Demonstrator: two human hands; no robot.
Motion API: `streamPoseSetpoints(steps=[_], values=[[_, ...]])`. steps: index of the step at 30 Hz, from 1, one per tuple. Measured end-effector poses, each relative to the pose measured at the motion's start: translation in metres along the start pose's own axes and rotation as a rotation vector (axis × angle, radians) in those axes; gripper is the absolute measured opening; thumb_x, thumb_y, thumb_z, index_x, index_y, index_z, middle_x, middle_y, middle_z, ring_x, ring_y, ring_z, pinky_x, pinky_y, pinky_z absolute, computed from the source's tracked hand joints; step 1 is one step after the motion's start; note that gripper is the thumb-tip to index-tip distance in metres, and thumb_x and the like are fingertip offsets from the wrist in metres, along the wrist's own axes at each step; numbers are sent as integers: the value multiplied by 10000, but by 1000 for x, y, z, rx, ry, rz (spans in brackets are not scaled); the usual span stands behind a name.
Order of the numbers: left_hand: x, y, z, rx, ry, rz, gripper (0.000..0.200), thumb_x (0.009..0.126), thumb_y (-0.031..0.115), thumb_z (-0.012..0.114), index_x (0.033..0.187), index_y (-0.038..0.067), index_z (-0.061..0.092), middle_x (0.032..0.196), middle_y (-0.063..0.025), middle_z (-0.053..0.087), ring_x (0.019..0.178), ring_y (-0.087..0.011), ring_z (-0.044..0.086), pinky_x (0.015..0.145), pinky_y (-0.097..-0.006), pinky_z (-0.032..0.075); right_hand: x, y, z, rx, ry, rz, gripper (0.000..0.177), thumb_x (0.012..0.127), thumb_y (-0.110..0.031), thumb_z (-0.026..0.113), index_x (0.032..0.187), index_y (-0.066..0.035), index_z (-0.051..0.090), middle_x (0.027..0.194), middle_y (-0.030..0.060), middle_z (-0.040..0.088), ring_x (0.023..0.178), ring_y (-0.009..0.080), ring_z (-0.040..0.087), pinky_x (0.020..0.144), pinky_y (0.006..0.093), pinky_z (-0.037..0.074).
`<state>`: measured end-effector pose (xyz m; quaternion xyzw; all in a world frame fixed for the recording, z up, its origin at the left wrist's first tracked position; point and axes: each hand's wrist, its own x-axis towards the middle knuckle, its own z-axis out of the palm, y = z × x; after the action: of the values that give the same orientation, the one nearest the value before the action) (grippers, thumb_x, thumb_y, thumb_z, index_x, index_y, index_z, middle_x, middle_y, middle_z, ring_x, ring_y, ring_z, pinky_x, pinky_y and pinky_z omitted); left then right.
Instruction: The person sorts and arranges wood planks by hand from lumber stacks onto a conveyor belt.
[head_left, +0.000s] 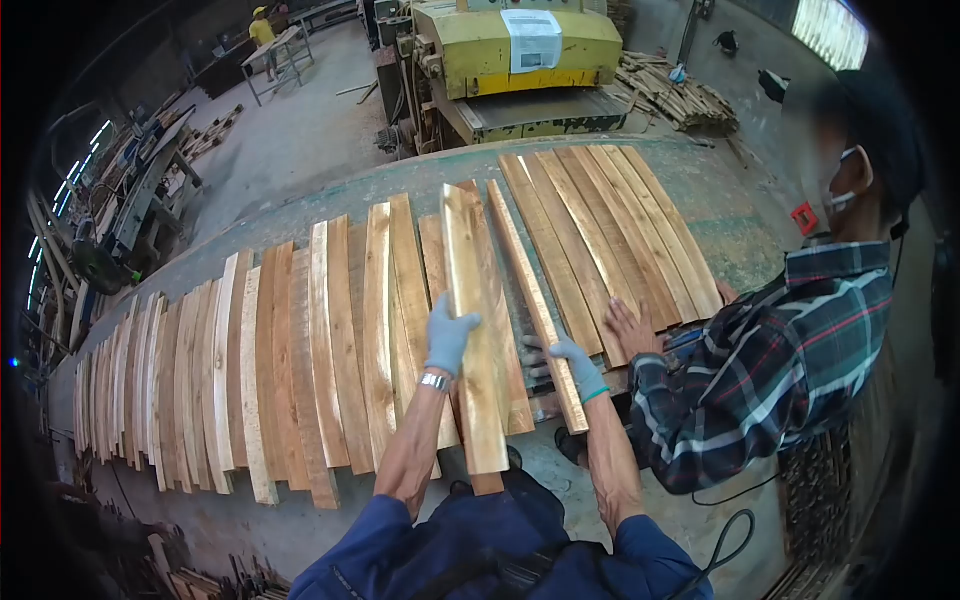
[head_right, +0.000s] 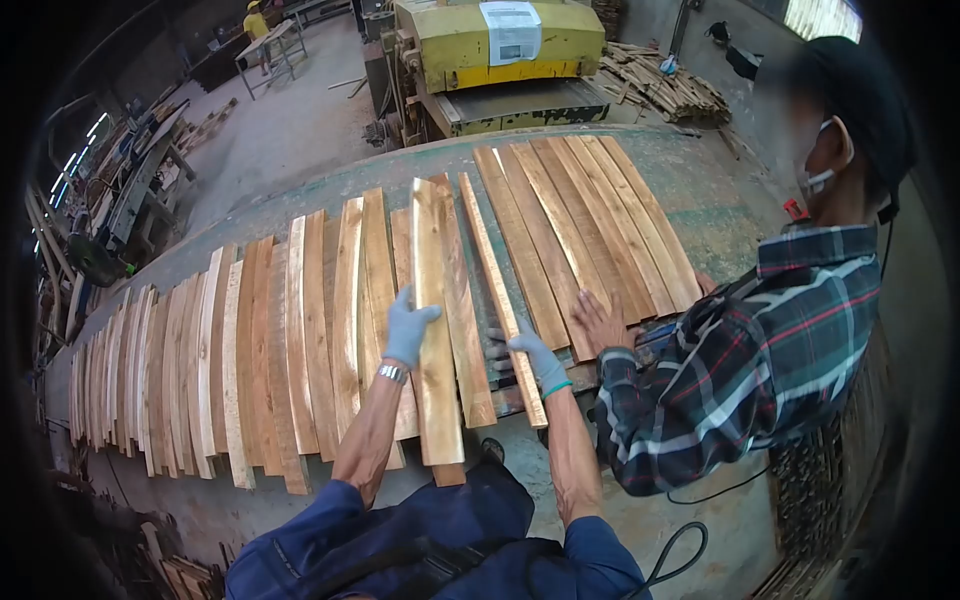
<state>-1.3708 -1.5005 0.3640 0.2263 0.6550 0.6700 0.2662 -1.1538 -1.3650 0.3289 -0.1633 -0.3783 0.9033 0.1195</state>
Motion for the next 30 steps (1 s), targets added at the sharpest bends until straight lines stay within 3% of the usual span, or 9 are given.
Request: streamPoseSetpoints(steps=[3, 6, 9, 10, 14, 20, 24, 27, 30], values=[[3, -13, -32, 647, 330, 346, 631, 719, 102, 693, 1294, -24, 464, 1160, -216, 570, 977, -312, 624, 829, -390, 513, -4, -13, 3, 112, 6, 147, 705, 709, -179, 608, 1322, 100, 401, 1137, 205, 594, 859, 303, 658, 766, 411, 573], [-22, 73, -34, 1040, 348, 16, 679, 720, 170, 679, 1330, 9, 428, 1132, -197, 525, 952, -365, 598, 799, -423, 506, 16, -5, -15, 29, 222, 157, 651, 705, -158, 560, 1294, 93, 441, 1012, 199, 640, 793, 289, 660, 739, 413, 559], [-10, 47, -46, 1208, 178, 93, 727, 727, 254, 665, 1370, 55, 389, 1106, -159, 486, 1018, -382, 544, 819, -482, 471, 49, 2, -12, -924, 259, -265, 601, 729, -124, 516, 1298, 60, 455, 887, 196, 652, 761, 274, 650, 687, 409, 535], [-7, 43, -49, 1209, -46, -8, 760, 737, 339, 659, 1401, 103, 375, 1264, -207, 446, 1178, -426, 451, 948, -506, 400, 44, 2, 13, -1089, 461, -276, 604, 773, -154, 524, 1339, 24, 414, 813, 205, 645, 707, 301, 642, 638, 435, 513], [-19, -16, -55, 1287, 8, 153, 800, 766, 396, 634, 1458, 136, 326, 1518, -279, 133, 1317, -518, 273, 1098, -488, 246, 39, 19, 53, -1764, 901, -243, 705, 881, -331, 557, 1455, -65, 247, 640, 217, 618, 547, 409, 592, 527, 527, 450], [-13, -28, -58, 1102, 96, 113, 797, 777, 351, 639, 1470, 146, 300, 1499, -309, 158, 1291, -511, 327, 1087, -463, 297, 10, 1, 56, -1640, 394, -385, 748, 836, -209, 661, 1450, -23, 277, 1130, 326, 588, 1050, 417, 600, 870, 416, 501], [-16, -21, -56, 1074, 95, 96, 777, 780, 325, 634, 1455, 104, 320, 1498, -307, 165, 1309, -495, 314, 1082, -446, 314, 25, 9, 3, -657, 220, -267, 763, 812, -32, 657, 1432, 94, 231, 1493, 184, 303, 1337, 241, 366, 1089, 338, 318], [-17, -19, -53, 1113, 78, 132, 775, 781, 370, 624, 1443, 80, 345, 1501, -303, 161, 1369, -485, 191, 1116, -517, 191, 29, 3, -3, -866, 182, -205, 748, 819, -56, 658, 1430, 87, 251, 1494, 204, 297, 1336, 260, 377, 1100, 351, 298], [-33, 0, -52, 1355, 79, 234, 789, 771, 467, 604, 1437, 115, 370, 1515, -286, 134, 1395, -508, 16, 1076, -661, -20, 27, 3, 51, -1728, 595, -357, 664, 783, -157, 691, 1368, -3, 418, 1369, 242, 437, 1234, 367, 465, 1035, 407, 367]])
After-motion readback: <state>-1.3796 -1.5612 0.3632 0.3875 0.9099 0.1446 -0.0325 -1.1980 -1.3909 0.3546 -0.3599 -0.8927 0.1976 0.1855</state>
